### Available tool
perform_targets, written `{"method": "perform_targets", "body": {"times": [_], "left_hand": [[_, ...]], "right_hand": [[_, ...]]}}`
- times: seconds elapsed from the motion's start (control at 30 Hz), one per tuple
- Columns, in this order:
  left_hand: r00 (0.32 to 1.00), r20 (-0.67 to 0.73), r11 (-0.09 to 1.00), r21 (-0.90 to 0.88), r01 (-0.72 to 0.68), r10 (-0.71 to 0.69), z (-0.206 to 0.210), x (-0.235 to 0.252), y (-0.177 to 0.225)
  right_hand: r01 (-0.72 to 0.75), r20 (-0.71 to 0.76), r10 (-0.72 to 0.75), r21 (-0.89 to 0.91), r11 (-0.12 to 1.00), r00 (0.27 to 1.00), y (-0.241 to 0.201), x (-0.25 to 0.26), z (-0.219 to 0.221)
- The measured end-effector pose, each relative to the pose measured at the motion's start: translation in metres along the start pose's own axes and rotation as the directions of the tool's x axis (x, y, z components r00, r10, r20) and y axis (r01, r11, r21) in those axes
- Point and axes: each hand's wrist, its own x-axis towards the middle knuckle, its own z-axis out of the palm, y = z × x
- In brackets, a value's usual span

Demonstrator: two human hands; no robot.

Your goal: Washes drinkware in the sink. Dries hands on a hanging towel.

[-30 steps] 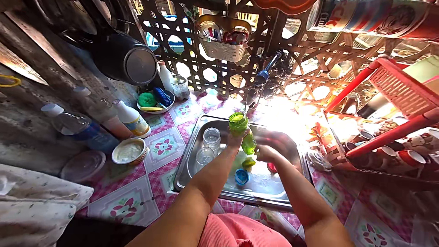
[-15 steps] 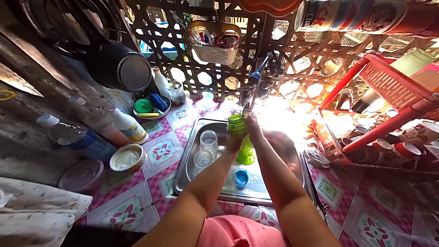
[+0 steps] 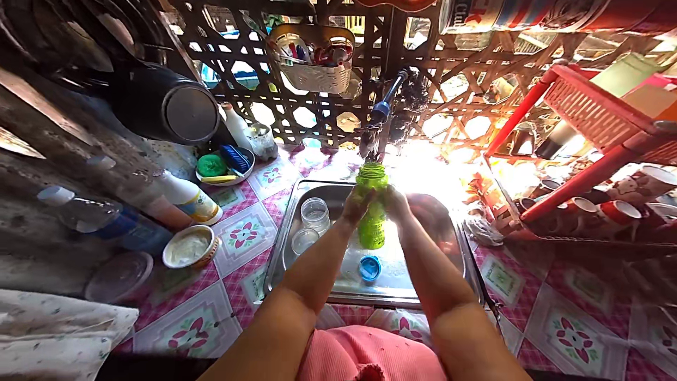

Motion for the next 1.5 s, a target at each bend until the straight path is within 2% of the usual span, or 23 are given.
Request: {"method": "perform_targets", "body": {"times": [0.07, 0.1, 0.17, 0.23, 0.27, 0.33, 0.4, 0.47, 0.53, 0.6, 0.67, 0.73, 0.8, 0.87, 0.93, 1.0, 1.07, 1.13, 1.17, 1.27, 1.33, 1.43, 1.5], "left_hand": [[0.999, 0.016, 0.999, 0.005, -0.033, 0.033, -0.001, -0.002, -0.001], [0.997, -0.05, 0.996, 0.06, -0.06, 0.063, 0.001, -0.001, -0.001], [0.963, -0.252, 0.981, 0.19, -0.048, 0.096, 0.007, 0.001, 0.004], [0.934, -0.34, 0.942, 0.335, 0.009, 0.112, 0.01, -0.001, 0.012], [0.941, -0.321, 0.929, 0.37, 0.021, 0.107, 0.011, -0.003, 0.014], [0.97, -0.237, 0.935, 0.353, 0.026, 0.063, 0.009, -0.007, 0.015], [0.977, -0.202, 0.957, 0.29, -0.008, 0.069, 0.005, -0.003, 0.006], [0.982, -0.182, 0.996, 0.09, -0.024, 0.04, 0.0, 0.002, 0.002], [0.994, -0.107, 0.995, -0.095, -0.036, 0.026, -0.001, 0.002, 0.002], [0.995, -0.096, 0.996, -0.081, -0.044, 0.036, 0.002, 0.001, 0.003], [0.98, -0.193, 0.991, 0.129, -0.034, 0.059, 0.006, 0.007, 0.003], [0.953, -0.303, 0.948, 0.308, 0.08, 0.018, 0.007, 0.016, 0.008], [0.905, -0.425, 0.951, 0.273, 0.147, -0.018, 0.01, 0.021, 0.017], [0.839, -0.544, 0.992, 0.092, 0.082, -0.019, 0.019, 0.022, 0.018], [0.82, -0.572, 1.0, 0.01, 0.004, 0.003, 0.027, 0.018, 0.011], [0.832, -0.554, 0.999, -0.038, -0.005, -0.017, 0.028, 0.006, 0.006], [0.853, -0.52, 0.994, -0.106, -0.018, -0.04, 0.022, -0.003, 0.004], [0.875, -0.483, 0.987, -0.155, -0.051, -0.03, 0.015, -0.009, 0.001], [0.888, -0.46, 0.985, -0.159, -0.066, -0.015, 0.012, -0.014, 0.001], [0.926, -0.374, 0.979, -0.169, -0.112, 0.041, 0.008, -0.024, 0.001], [0.949, -0.316, 0.984, -0.164, -0.066, 0.011, 0.003, -0.024, 0.005], [0.98, -0.2, 1.0, -0.017, 0.017, -0.02, -0.006, -0.023, 0.008], [0.997, -0.068, 0.989, 0.147, -0.025, 0.035, -0.009, -0.021, 0.008]], "right_hand": [[-0.058, 0.123, 0.052, 0.045, 0.997, 0.991, -0.002, -0.001, -0.016], [-0.047, 0.11, 0.037, 0.086, 0.995, 0.993, -0.002, -0.002, -0.017], [0.014, 0.016, -0.017, 0.161, 0.987, 1.0, -0.004, -0.004, -0.005], [0.156, -0.144, -0.145, 0.062, 0.986, 0.979, 0.0, -0.002, 0.016], [0.212, -0.212, -0.217, -0.044, 0.976, 0.953, 0.002, -0.003, 0.023], [0.325, -0.233, -0.372, -0.217, 0.921, 0.899, 0.01, -0.008, 0.028], [0.406, -0.204, -0.448, -0.218, 0.887, 0.87, 0.012, -0.008, 0.029], [0.33, -0.158, -0.333, -0.047, 0.943, 0.93, 0.004, -0.004, 0.027], [0.113, -0.023, -0.111, 0.139, 0.984, 0.994, -0.007, -0.001, 0.017], [0.003, 0.012, -0.005, 0.132, 0.991, 1.0, -0.007, 0.004, 0.015], [0.087, -0.103, -0.09, -0.031, 0.996, 0.991, -0.005, -0.001, 0.029], [0.175, -0.258, -0.211, -0.156, 0.972, 0.943, 0.006, -0.018, 0.056], [0.17, -0.307, -0.206, -0.14, 0.975, 0.929, 0.03, -0.033, 0.07], [0.082, -0.417, -0.05, 0.058, 0.995, 0.907, 0.05, -0.04, 0.069], [-0.056, -0.458, 0.282, 0.447, 0.893, 0.843, 0.057, -0.039, 0.062], [-0.171, -0.219, 0.53, 0.789, 0.59, 0.82, 0.06, -0.037, 0.046], [-0.276, 0.082, 0.492, 0.9, 0.336, 0.867, 0.073, -0.034, 0.025], [-0.36, 0.25, 0.387, 0.9, 0.245, 0.888, 0.083, -0.032, 0.013], [-0.386, 0.284, 0.359, 0.886, 0.257, 0.889, 0.086, -0.032, 0.011], [-0.398, 0.273, 0.324, 0.811, 0.429, 0.906, 0.089, -0.034, 0.019], [-0.399, 0.279, 0.295, 0.751, 0.527, 0.914, 0.088, -0.031, 0.017], [-0.554, 0.273, 0.489, 0.528, 0.644, 0.828, 0.097, -0.014, 0.0], [-0.564, 0.258, 0.503, 0.445, 0.696, 0.825, 0.095, 0.003, -0.012]]}}
